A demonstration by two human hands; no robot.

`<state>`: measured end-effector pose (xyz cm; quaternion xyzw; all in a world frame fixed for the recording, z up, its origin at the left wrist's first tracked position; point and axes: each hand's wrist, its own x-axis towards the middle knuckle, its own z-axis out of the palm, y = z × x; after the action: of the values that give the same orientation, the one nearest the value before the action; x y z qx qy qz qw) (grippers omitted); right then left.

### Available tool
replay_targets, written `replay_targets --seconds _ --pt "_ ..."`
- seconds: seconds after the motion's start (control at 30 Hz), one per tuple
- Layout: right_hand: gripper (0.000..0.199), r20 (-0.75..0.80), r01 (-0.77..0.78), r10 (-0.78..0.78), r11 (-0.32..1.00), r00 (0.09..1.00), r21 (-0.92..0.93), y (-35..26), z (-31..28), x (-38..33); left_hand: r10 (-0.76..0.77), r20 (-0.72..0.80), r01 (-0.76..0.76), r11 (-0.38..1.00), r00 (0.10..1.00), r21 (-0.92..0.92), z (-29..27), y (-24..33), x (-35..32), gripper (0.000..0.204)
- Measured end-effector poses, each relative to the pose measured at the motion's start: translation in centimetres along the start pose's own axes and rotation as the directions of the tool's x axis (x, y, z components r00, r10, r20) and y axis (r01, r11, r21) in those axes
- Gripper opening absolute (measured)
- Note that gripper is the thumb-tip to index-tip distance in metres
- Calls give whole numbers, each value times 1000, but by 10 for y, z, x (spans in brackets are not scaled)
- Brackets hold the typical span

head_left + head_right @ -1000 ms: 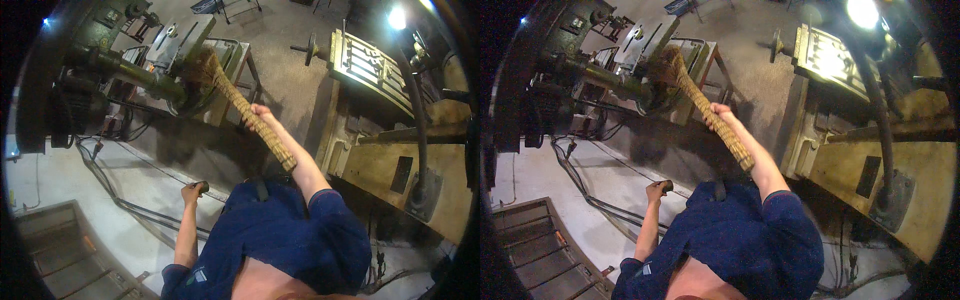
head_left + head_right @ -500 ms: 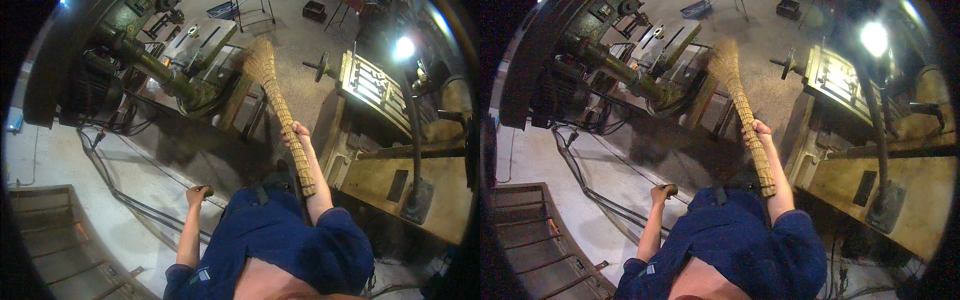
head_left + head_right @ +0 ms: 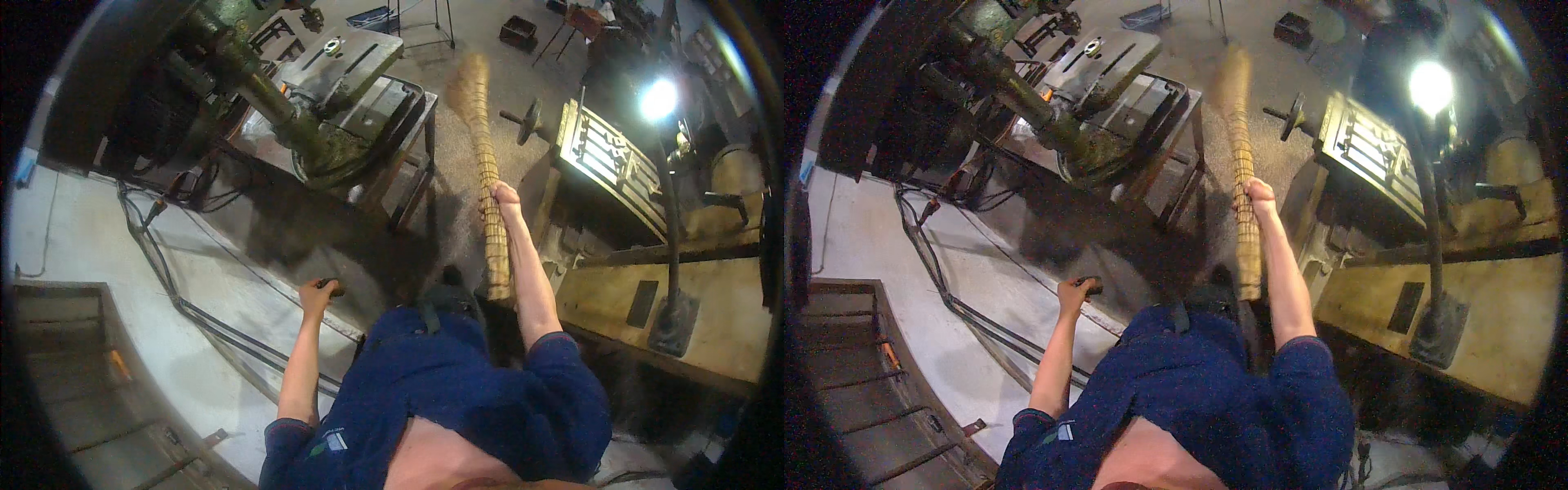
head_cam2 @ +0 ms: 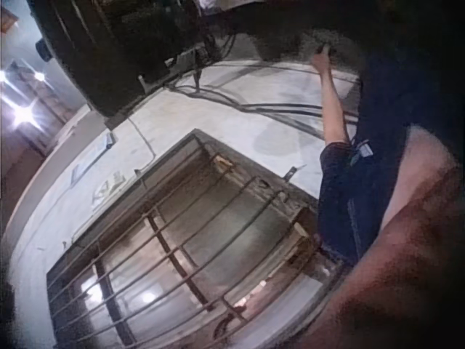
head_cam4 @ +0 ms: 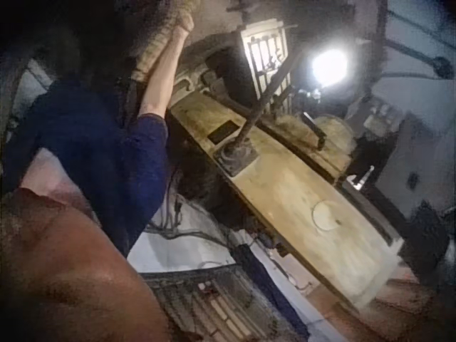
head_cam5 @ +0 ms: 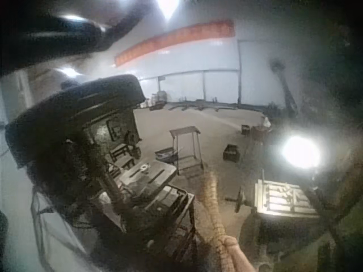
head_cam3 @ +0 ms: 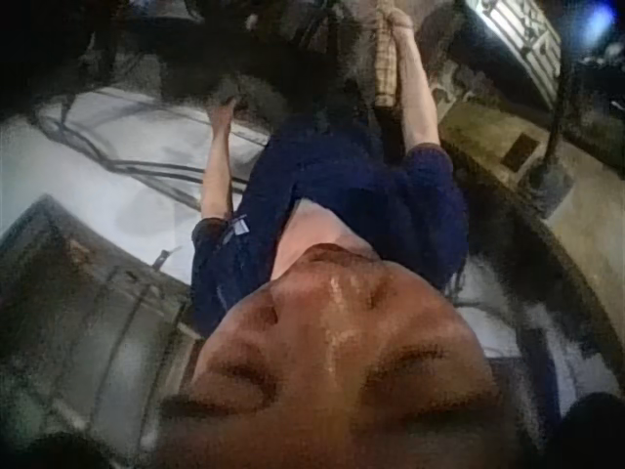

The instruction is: The person sweeps metal shavings and debris from the workshop floor using a straw broom. They gather the debris into a pile and continue sweeping around machinery and along the walls.

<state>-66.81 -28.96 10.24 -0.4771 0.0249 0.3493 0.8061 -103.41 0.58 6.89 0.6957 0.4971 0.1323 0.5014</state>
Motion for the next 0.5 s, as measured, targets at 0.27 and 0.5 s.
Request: replay_targets --seconds 0.27,0.5 --pt "20 371 -477 376 848 849 232 62 30 -134 -55 100 40 988 994 147 3 -34 18 34" --pt "12 216 -332 303 937 928 111 40 -10 -138 -121 93 99 972 988 212 8 -30 31 37"
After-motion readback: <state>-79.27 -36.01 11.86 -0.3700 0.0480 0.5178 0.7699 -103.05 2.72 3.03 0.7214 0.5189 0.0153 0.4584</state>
